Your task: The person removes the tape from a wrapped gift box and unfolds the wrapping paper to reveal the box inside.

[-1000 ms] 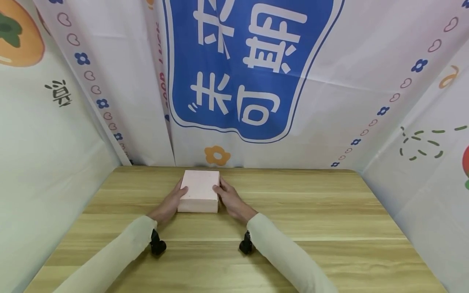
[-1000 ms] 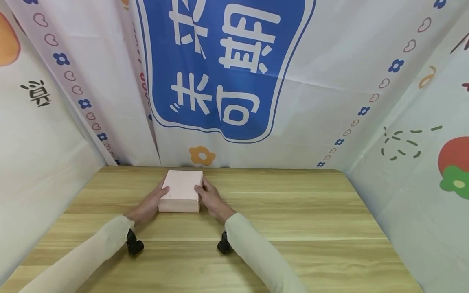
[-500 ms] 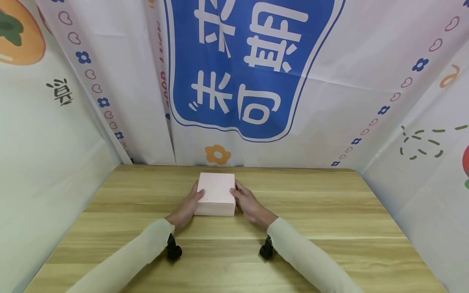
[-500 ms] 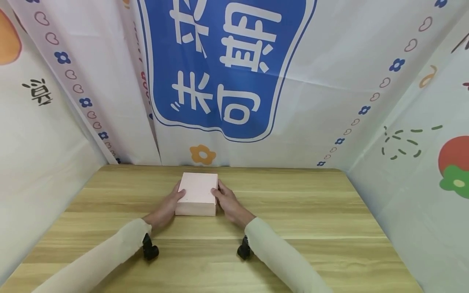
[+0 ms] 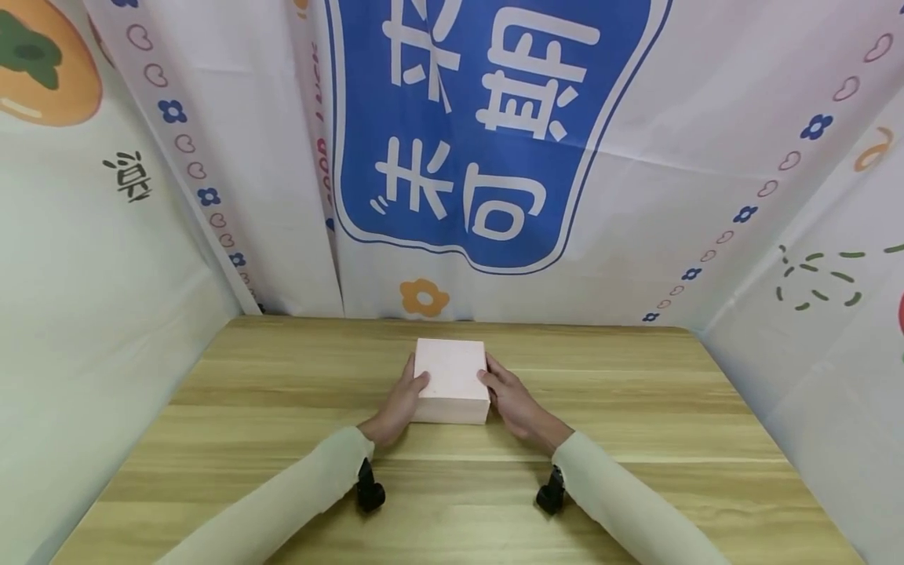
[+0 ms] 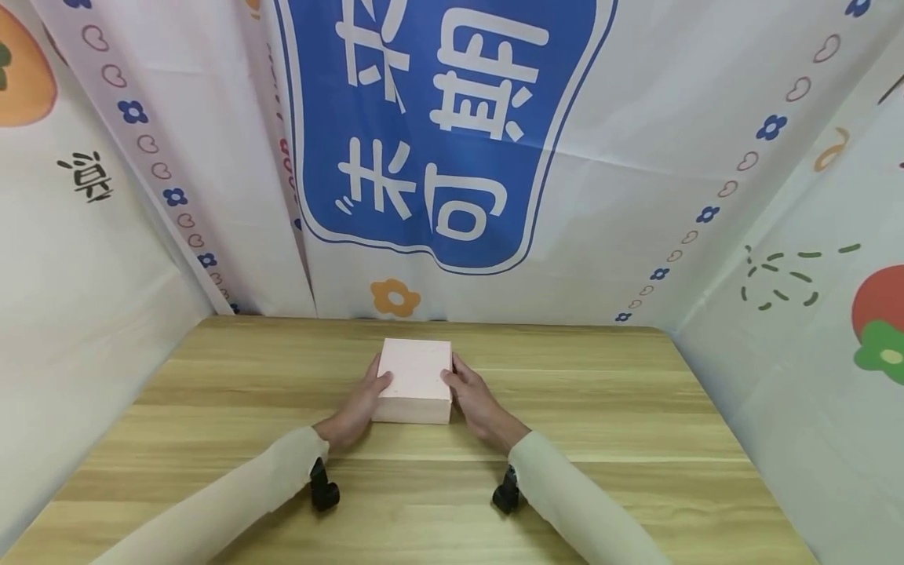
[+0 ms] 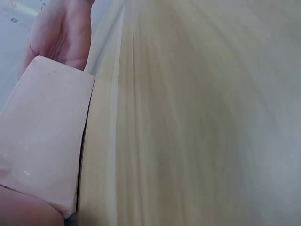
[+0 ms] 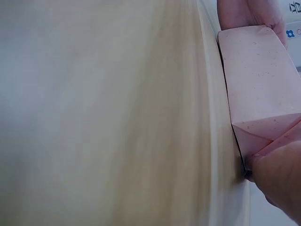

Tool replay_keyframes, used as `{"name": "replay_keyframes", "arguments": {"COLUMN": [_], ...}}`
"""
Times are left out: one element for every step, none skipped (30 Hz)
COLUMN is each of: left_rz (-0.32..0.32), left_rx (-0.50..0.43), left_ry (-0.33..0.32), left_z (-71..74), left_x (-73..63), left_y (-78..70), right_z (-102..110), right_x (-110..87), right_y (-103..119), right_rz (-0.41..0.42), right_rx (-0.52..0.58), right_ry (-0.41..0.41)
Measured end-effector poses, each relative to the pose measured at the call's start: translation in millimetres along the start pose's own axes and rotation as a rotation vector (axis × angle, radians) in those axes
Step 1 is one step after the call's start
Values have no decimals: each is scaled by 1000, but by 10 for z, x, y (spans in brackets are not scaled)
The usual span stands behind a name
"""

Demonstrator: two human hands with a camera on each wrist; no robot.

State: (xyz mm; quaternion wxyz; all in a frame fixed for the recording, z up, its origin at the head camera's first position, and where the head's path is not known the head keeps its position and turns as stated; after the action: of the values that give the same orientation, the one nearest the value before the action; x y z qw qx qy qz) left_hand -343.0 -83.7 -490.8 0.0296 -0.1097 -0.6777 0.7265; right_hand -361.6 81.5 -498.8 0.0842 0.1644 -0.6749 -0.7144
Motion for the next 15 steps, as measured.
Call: {"name": "replay_keyframes", "arguments": {"left_rz": [-1, -7, -10, -13, -15, -18, -19, -21, -18, -17, -14, -14, -4, 8, 19], "left_rx": [-8, -16, -26, -33, -34, -36, -40, -41, -42, -41, -40, -40, -45, -50, -59], "left_ry": [5, 8, 9, 8, 7, 6, 5, 3, 1, -1, 2, 6, 9, 5, 1], "left_z": [-41, -81, -116, -149, -181, -211, -237, -266, -294, -320, -344, -362, -373, -370, -359], "left_x": [3, 5, 6, 2, -2, -6, -9, -10, -11, -9, -4, 2, 14, 24, 34], "left_y": [-5, -15, -23, -34, -39, -43, -44, -44, -39, -39, -34, -36, -32, -30, -33], "right_z": [33, 66, 94, 120, 144, 169, 196, 221, 246, 270, 296, 318, 336, 350, 363], "right_x": [-17, -32, -50, -69, -88, -105, -123, -139, -158, -173, -184, -192, -201, -211, -218], "right_y": [0, -7, -10, -11, -10, -15, -20, -21, -19, -18, -26, -32, -35, -37, -38], "right_rz": [3, 5, 8, 5, 6, 3, -3, -3, -6, -9, -17, -25, -35, -45, -60], "right_rx": [4, 7, 7, 10, 9, 8, 2, -3, -9, -14, -19, -23, -30, -37, -48], "right_ry": [-6, -9, -10, -14, -16, -18, -22, -23, -28, -31, -34, -37, -37, -33, -32]}}
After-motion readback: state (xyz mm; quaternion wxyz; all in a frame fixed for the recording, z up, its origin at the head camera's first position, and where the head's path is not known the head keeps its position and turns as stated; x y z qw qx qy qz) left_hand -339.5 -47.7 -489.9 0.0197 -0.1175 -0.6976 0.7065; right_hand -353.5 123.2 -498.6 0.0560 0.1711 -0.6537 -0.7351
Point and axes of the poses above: each hand's wrist, its own x-axis towards the middle knuckle, its own z-axis out of the back of the hand, y = z × x, the point moved 9 cm from there along x, towards the middle knuckle, and after that the axes turned 8 degrees about -x, right-handed, at the moved point
